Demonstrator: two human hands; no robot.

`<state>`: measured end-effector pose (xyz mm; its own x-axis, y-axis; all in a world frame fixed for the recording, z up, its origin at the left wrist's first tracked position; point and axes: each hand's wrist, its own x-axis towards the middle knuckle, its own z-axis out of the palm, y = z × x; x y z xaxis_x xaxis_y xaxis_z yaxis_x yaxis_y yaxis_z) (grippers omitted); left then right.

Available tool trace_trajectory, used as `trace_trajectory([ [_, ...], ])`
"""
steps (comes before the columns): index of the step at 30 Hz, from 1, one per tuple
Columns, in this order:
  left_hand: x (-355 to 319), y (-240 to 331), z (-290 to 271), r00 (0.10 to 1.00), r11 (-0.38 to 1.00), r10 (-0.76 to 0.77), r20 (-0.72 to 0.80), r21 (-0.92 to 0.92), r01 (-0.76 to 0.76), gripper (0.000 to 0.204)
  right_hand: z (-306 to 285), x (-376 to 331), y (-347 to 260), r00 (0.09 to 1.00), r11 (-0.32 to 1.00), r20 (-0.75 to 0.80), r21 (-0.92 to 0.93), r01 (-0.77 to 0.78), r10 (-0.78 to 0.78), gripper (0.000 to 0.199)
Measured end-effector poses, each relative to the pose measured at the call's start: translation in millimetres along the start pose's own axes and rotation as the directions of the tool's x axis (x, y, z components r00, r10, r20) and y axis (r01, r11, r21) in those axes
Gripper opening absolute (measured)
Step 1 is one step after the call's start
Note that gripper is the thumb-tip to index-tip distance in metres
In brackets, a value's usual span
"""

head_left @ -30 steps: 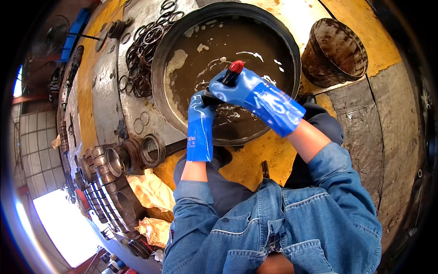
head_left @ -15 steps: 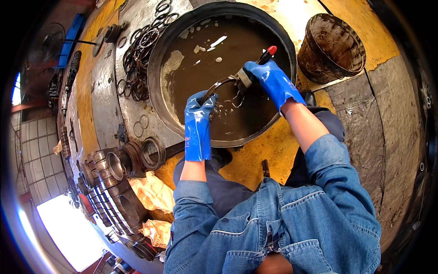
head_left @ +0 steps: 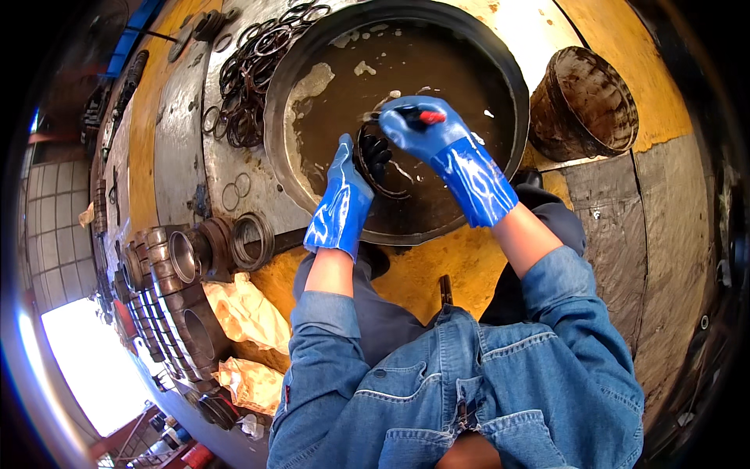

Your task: The person scrubs a circular metal ring with a red-handled brush while holding it over a large basin filled with dark liquid. They repeatedly dip the ring and brush into the liquid to clean the surface.

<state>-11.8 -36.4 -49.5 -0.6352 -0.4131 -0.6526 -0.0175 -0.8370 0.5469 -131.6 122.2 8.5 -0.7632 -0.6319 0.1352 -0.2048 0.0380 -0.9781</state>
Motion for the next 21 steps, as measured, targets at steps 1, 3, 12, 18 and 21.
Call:
trace_trajectory([
  [1, 2, -5, 4, 0.998, 0.994, 0.040, 0.040, -0.102, -0.036, 0.069, 5, -3, -7, 0.998, 0.997, 0.026, -0.052, 0.061, -0.060, 0.022],
  [3, -12, -3, 17, 0.999, 0.993, -0.016, 0.047, -0.119, 0.022, 0.069, 8, -2, -3, 0.943, 0.920, 0.112, -0.211, 0.331, -0.313, 0.020],
  [12, -20, 9, -5, 0.999, 0.992, -0.046, 0.029, 0.116, 0.042, 0.052, -3, -48, -23, 0.741, 0.684, 0.526, -0.356, 0.637, -0.417, 0.034],
  [18, -20, 2, -17, 0.946, 0.938, 0.136, 0.293, 0.269, -0.218, 0.038, -6, -74, 0, 0.655, 0.607, 0.643, -0.351, 0.713, -0.397, 0.033],
  [21, -26, 8, -1, 0.983, 0.953, 0.078, 0.167, 0.278, -0.123, 0.031, -4, -81, 25, 0.626, 0.639, 0.730, -0.348, 0.686, -0.274, 0.037],
])
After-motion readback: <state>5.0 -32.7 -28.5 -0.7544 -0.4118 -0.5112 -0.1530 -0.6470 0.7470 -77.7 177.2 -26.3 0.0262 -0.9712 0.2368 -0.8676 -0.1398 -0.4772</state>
